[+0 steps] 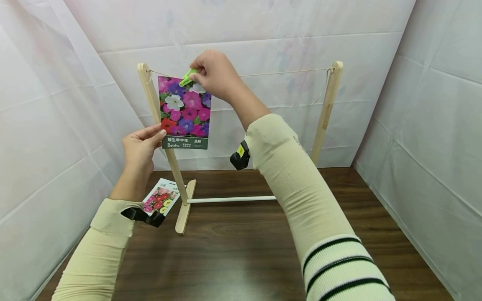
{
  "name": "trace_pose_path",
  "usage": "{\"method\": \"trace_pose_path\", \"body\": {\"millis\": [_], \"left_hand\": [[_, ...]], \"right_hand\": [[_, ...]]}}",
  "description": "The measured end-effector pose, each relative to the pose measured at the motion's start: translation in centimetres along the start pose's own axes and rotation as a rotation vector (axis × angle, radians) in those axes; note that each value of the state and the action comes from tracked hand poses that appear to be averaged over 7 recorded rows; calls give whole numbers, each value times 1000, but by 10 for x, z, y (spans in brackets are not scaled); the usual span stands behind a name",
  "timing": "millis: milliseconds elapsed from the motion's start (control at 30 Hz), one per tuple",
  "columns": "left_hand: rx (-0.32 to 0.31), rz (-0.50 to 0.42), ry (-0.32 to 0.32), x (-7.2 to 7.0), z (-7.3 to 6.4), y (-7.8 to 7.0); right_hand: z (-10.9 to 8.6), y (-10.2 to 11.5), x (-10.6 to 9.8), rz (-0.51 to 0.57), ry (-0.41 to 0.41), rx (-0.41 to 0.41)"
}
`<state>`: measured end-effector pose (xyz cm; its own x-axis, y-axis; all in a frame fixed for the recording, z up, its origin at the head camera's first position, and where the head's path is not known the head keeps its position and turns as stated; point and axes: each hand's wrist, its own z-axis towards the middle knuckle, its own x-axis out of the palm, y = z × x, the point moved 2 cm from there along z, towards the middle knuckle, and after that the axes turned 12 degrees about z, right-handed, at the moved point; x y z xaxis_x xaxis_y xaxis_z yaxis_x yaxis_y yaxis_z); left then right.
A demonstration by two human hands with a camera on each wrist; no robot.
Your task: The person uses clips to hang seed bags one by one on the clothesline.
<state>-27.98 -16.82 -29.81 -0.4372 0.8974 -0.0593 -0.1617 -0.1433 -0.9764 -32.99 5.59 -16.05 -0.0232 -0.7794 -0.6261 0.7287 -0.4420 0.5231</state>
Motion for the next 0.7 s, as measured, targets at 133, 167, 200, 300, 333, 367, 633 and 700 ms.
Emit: {"method": "trace_pose_path", "body": {"millis": [133,167,200,300,333,367,633,700], "left_hand": [[-5,12,-6,0,-1,0],[-9,20,-8,0,-1,0],[-13,25,-10,-1,-1,0],[-11,49,-16,-1,-2,0],[-5,57,-17,-2,-2,0],[0,70,-18,-2,-2,0],[45,178,-31,-2,-2,2],[59,219,-32,-2,-2,3]], "right_hand": [[0,-1,2,-28,13,-7],[0,-1,2,-35,15,-9],[-1,-1,3,-40,17,-10],[-1,-1,3,-52,30,5],[-1,-1,3,-57,35,14],[-1,-1,4,-61,41,23],[-5,-5,4,-20,55,56],[-7,-7,4,3,40,45]]}}
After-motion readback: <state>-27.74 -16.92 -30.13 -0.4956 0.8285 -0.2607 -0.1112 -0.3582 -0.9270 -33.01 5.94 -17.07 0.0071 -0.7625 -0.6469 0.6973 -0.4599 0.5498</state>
